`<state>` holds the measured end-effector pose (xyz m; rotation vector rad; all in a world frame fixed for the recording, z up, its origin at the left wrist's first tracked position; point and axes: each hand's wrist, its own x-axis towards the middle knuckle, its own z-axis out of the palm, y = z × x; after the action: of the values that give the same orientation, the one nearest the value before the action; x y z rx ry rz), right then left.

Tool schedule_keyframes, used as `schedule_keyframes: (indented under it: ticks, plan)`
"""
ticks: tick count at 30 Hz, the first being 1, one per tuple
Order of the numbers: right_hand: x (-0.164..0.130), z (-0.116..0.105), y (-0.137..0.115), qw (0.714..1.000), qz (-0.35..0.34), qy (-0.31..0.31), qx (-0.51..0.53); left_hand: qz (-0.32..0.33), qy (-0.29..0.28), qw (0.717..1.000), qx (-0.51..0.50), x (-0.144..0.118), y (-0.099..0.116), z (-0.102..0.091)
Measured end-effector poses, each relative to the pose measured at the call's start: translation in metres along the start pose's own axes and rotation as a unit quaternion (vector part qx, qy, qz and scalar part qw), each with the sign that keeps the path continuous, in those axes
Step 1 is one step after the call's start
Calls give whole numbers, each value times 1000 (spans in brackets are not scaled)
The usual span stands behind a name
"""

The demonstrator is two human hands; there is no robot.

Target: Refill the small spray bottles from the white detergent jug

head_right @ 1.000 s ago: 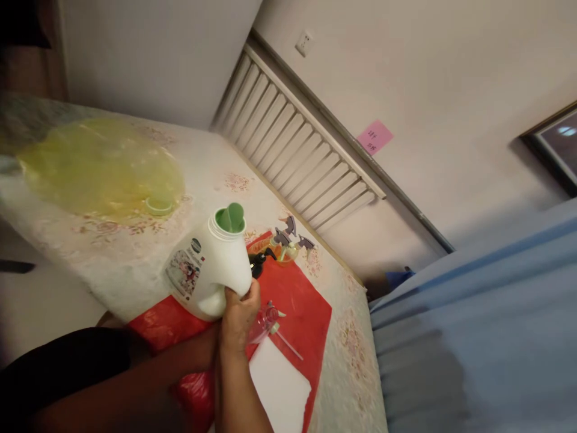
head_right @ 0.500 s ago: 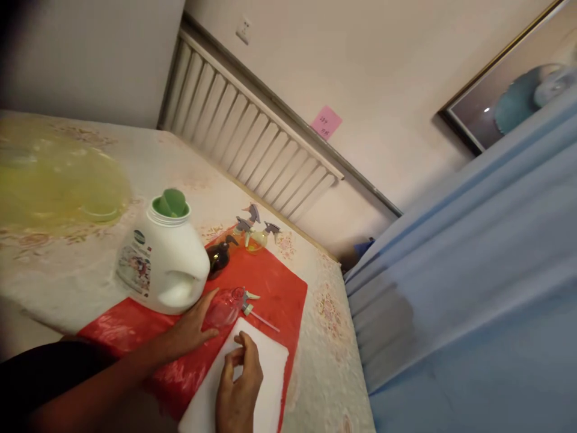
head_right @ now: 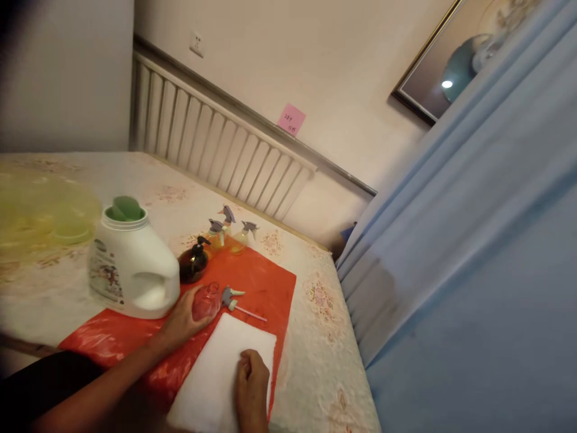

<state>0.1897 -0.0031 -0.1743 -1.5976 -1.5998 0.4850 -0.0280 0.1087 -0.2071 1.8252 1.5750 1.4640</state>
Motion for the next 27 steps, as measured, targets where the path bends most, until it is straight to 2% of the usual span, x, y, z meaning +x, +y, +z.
schedule_keyframes:
  ticks: [3,7,13,16,19,23,27]
  plan:
    - [18,-2,-7,1000,-15,-4,-27,-6,16,1000,16,-5,1,3]
    - [59,6,-23,989,-67,-33,-126,-11,35,999,34,-10,2,8]
    - [111,46,-33,978,-82,-83,-174,-1,28,999,40,-11,0,7]
    - [126,66,-32,973,-73,-106,-190,-3,17,999,47,-12,4,4]
    - [132,75,-30,974,-66,-113,-183,-9,15,999,48,-12,6,3]
    - [137,62,-38,985,-70,-89,-132,-8,12,999,48,-13,4,4]
    - [150,28,-68,993,-100,-50,-26,-5,17,998,54,-15,2,5]
